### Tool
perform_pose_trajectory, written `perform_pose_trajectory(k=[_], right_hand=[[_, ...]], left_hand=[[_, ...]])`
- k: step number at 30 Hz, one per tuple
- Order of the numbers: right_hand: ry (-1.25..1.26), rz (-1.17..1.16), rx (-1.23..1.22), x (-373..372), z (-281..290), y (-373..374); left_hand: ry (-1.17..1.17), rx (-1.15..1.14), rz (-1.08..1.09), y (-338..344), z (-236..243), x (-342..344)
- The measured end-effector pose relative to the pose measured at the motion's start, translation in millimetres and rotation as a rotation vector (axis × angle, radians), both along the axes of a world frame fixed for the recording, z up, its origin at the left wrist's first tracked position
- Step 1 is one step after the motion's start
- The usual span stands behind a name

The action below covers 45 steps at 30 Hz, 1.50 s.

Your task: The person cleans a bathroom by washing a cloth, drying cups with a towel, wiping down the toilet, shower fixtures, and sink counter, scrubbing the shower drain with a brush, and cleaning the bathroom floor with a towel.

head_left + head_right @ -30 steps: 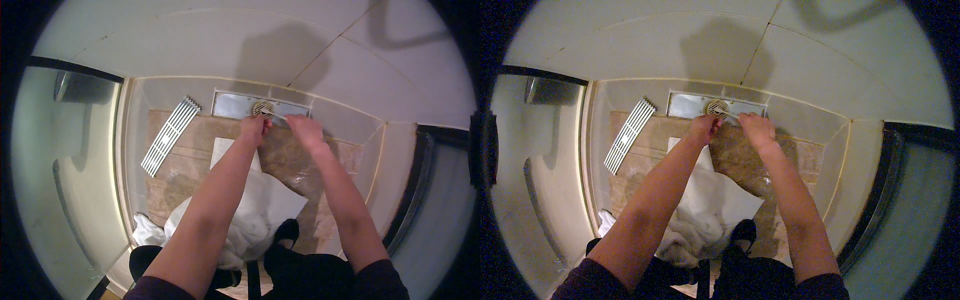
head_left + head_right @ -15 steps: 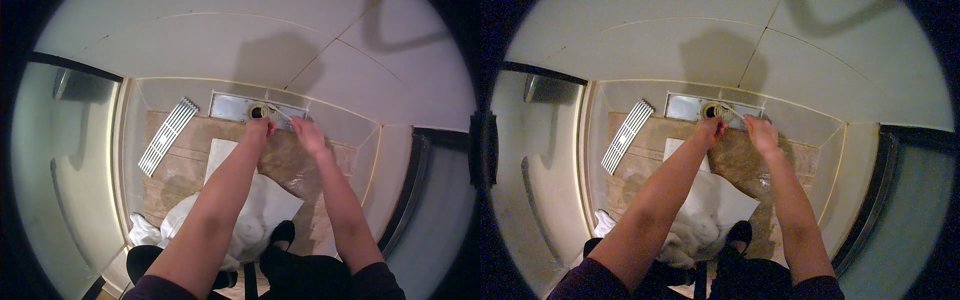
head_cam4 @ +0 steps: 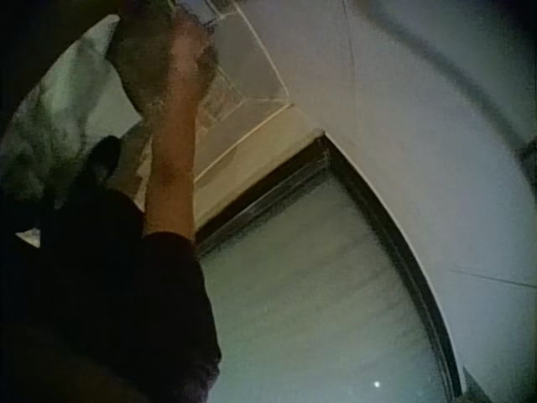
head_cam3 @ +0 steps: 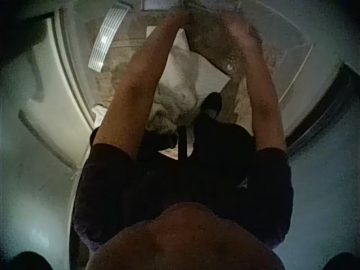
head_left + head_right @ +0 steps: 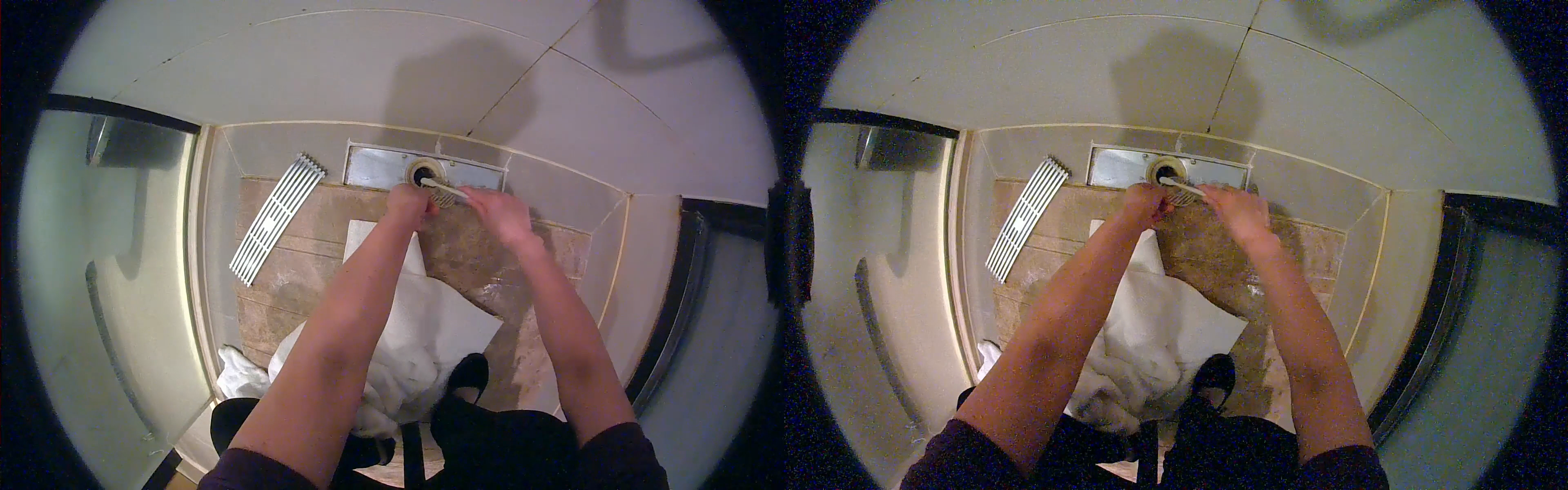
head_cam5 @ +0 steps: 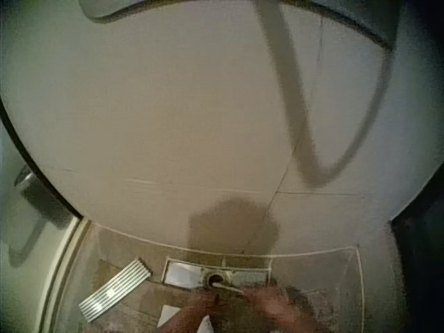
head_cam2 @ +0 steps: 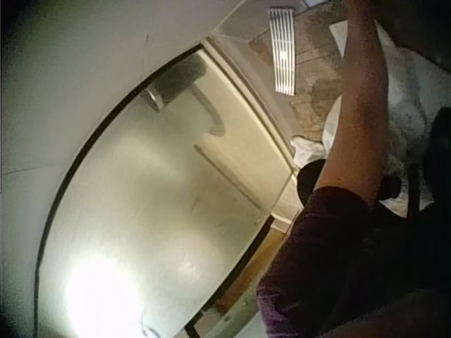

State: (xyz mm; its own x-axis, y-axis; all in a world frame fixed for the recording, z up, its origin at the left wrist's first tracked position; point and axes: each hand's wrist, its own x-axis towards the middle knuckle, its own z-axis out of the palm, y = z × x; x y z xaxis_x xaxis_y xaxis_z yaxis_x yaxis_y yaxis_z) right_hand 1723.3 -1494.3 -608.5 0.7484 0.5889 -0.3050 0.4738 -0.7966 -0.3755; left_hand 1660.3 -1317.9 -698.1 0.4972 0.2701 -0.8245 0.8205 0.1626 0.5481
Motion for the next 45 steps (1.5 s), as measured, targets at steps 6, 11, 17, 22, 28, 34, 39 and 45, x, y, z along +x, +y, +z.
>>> perform_pose_trajectory(k=[6,11,17,22,28,34,39,45], right_hand=[[0.013,0.083,0.017,14,-38,-33],[0.126,-0.002,0.015,-2,6,1],[0.028,0.1,-0.005,-12,-6,20],[0.025,0.067,-0.173,10,-11,-4],[-0.205,0.17,-0.183,7,-7,31],[-0.002,0.304,-0.231,12,-27,27],[0.963,0.023,0.167,18,-4,56],[0.095,0.007,0.122,-7,-25,96]], left_hand=[[-0.339,0.464,-0.422,71,-56,-28],[-0.161,0.223,0.106,43,21,-30],[-0.117,0.364,0.142,46,12,-44],[-0.076,0.048,0.398,95,71,-54],[-0.167,0.925,-0.322,158,93,-116],[-0.266,1.068,-0.705,156,139,-137],[-0.42,1.166,-0.93,174,134,-177],[-0.483,1.103,-0.685,166,135,-175]])
